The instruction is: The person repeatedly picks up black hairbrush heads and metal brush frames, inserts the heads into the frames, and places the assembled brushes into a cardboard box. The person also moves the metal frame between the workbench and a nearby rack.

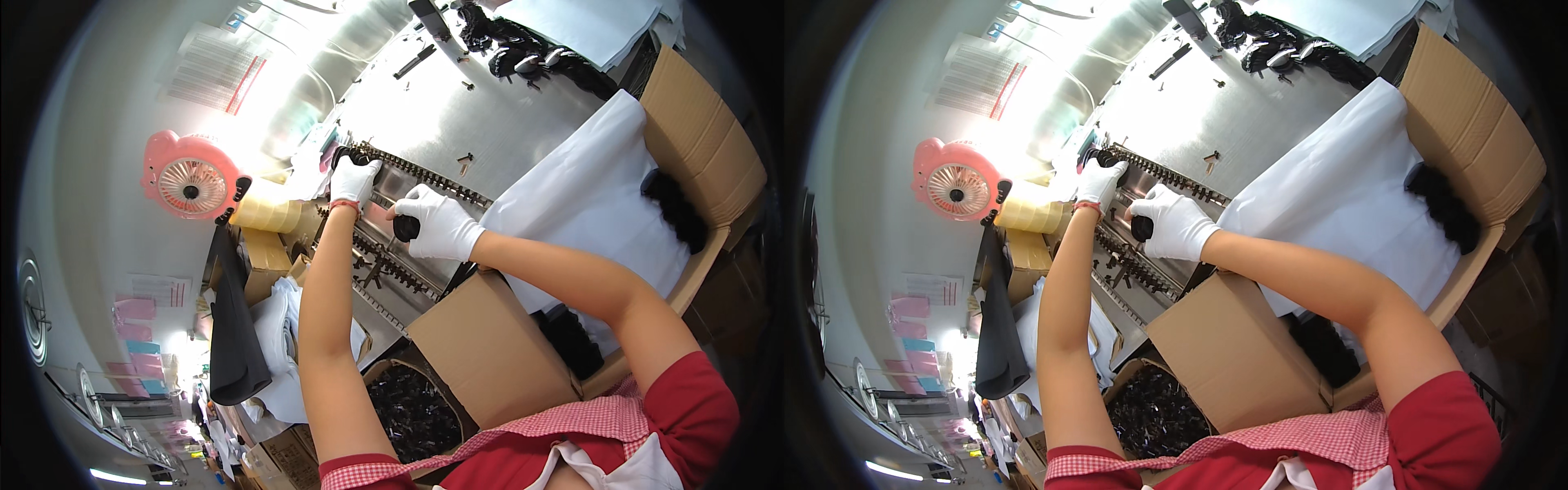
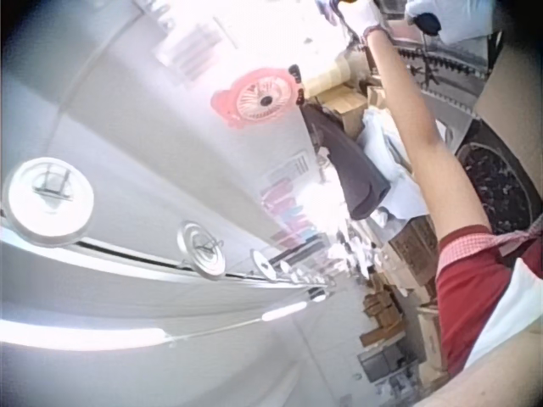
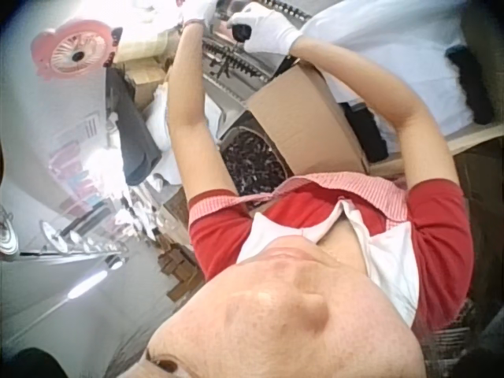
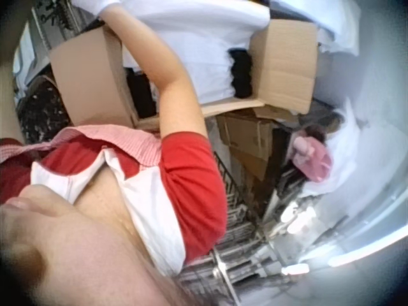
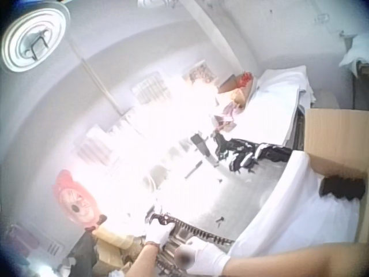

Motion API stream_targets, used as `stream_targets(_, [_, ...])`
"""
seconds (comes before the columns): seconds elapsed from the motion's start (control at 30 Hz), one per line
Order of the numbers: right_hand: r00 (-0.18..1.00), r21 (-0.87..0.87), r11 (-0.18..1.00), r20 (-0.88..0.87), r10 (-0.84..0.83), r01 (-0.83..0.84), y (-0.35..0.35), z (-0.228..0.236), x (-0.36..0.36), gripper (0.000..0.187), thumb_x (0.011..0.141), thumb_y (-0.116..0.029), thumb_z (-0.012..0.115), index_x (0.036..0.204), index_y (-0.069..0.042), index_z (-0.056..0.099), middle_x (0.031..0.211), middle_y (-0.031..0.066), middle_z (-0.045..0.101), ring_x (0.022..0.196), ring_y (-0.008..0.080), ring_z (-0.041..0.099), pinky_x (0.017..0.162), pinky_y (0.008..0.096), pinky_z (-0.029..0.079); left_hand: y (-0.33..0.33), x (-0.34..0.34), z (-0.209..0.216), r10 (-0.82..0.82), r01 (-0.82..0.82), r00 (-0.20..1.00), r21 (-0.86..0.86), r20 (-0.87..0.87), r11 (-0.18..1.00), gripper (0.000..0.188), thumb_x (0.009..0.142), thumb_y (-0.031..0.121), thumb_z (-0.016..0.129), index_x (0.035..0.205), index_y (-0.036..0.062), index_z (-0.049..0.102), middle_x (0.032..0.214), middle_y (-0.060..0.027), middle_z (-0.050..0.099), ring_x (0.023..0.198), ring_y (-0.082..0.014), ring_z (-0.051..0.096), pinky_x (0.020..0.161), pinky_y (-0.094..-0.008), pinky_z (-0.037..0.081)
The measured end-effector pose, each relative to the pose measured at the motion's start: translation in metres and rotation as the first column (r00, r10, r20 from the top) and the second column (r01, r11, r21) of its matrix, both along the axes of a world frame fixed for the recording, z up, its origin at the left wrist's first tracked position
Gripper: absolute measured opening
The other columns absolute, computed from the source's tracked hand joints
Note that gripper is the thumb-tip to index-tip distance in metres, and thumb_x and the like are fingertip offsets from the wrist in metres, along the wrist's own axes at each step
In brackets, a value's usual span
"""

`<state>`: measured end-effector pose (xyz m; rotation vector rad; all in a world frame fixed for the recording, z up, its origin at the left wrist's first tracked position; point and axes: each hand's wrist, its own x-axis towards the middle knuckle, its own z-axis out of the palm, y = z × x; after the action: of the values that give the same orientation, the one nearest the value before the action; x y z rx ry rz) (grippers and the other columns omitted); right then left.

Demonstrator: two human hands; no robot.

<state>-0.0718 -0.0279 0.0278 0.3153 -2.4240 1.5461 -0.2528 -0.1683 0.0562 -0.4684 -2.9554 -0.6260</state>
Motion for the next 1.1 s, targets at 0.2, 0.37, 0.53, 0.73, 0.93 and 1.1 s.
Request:
stream_targets(0.2, [0.997, 0.037, 0.996, 0.001, -0.082, 0.082, -0.008, -0.008, -0.001, 0.044, 0.069, -0.017, 0.072, 0.111, -0.016, 0.063, 0.107, 0.018, 0.059, 0.104, 0.0337, 0.062, 0.086, 0.0418, 0.055, 0.03, -0.009, -0.001, -0.197, 0.03, 0.97, -0.741, -0.14, 0.671, 0.021, 0.085, 0.017, 0.057, 0.094, 0.0038, 0.07, 0.092, -0.0207, 0.072, 0.087, -0.0371, 0.07, 0.078, -0.0412, 0.056])
stream_targets(0.37, [0.973, -0.165, 0.96, -0.022, -0.231, 0.225, -0.014, -0.007, -0.005, 0.048, 0.068, -0.011, 0.074, 0.114, -0.016, 0.062, 0.108, 0.0126, 0.058, 0.106, 0.0312, 0.06, 0.09, 0.0389, 0.053, 0.004, 0.034, 0.047, -0.035, -0.094, 0.981, -0.629, -0.189, 0.772, 0.022, 0.092, 0.018, 0.05, 0.101, 0.0026, 0.063, 0.094, -0.0224, 0.072, 0.09, -0.0378, 0.071, 0.08, -0.0462, 0.056])
stream_targets(0.53, [0.926, -0.246, 0.952, -0.284, -0.249, 0.181, -0.01, -0.012, -0.012, 0.061, 0.065, -0.021, 0.085, 0.119, -0.011, 0.059, 0.116, 0.013, 0.057, 0.113, 0.0327, 0.056, 0.099, 0.0395, 0.048, -0.012, 0.111, 0.042, -0.19, 0.153, 0.954, 0.168, 0.231, 0.974, 0.034, 0.097, 0.027, 0.049, 0.108, -0.0034, 0.059, 0.104, -0.0246, 0.067, 0.096, -0.035, 0.066, 0.084, -0.042, 0.051])
stream_targets(0.73, [0.967, -0.223, 0.968, -0.202, -0.158, 0.112, -0.002, -0.007, -0.006, 0.062, 0.065, -0.022, 0.083, 0.122, -0.015, 0.057, 0.119, 0.0128, 0.056, 0.115, 0.0311, 0.056, 0.1, 0.0392, 0.049, -0.025, 0.102, 0.062, -0.467, 0.348, 0.675, 0.312, 0.572, 0.884, 0.022, 0.096, 0.016, 0.052, 0.106, -0.0011, 0.062, 0.101, -0.01, 0.061, 0.087, -0.0197, 0.064, 0.078, -0.0325, 0.053])
stream_targets(0.93, [0.993, -0.13, 0.987, -0.052, -0.104, 0.097, -0.009, -0.005, -0.003, 0.057, 0.066, -0.023, 0.08, 0.119, -0.015, 0.059, 0.114, 0.0142, 0.057, 0.109, 0.033, 0.06, 0.095, 0.0395, 0.053, -0.046, -0.012, 0.027, -0.113, 0.035, 0.947, -0.253, -0.302, 0.967, 0.064, 0.078, 0.033, 0.076, 0.128, -0.002, 0.056, 0.129, -0.0191, 0.058, 0.123, -0.0289, 0.053, 0.106, -0.0388, 0.042])
stream_targets(1.1, [0.997, -0.125, 0.99, -0.017, -0.07, 0.067, -0.003, -0.006, -0.001, 0.052, 0.066, -0.02, 0.079, 0.115, -0.014, 0.061, 0.111, 0.0126, 0.06, 0.109, 0.0303, 0.059, 0.096, 0.0392, 0.051, 0.001, -0.039, 0.017, 0.088, -0.157, 0.983, -0.49, -0.162, 0.858, 0.06, 0.078, 0.052, 0.069, 0.128, 0.0188, 0.065, 0.141, -0.0071, 0.054, 0.127, -0.0296, 0.05, 0.109, -0.0398, 0.038])
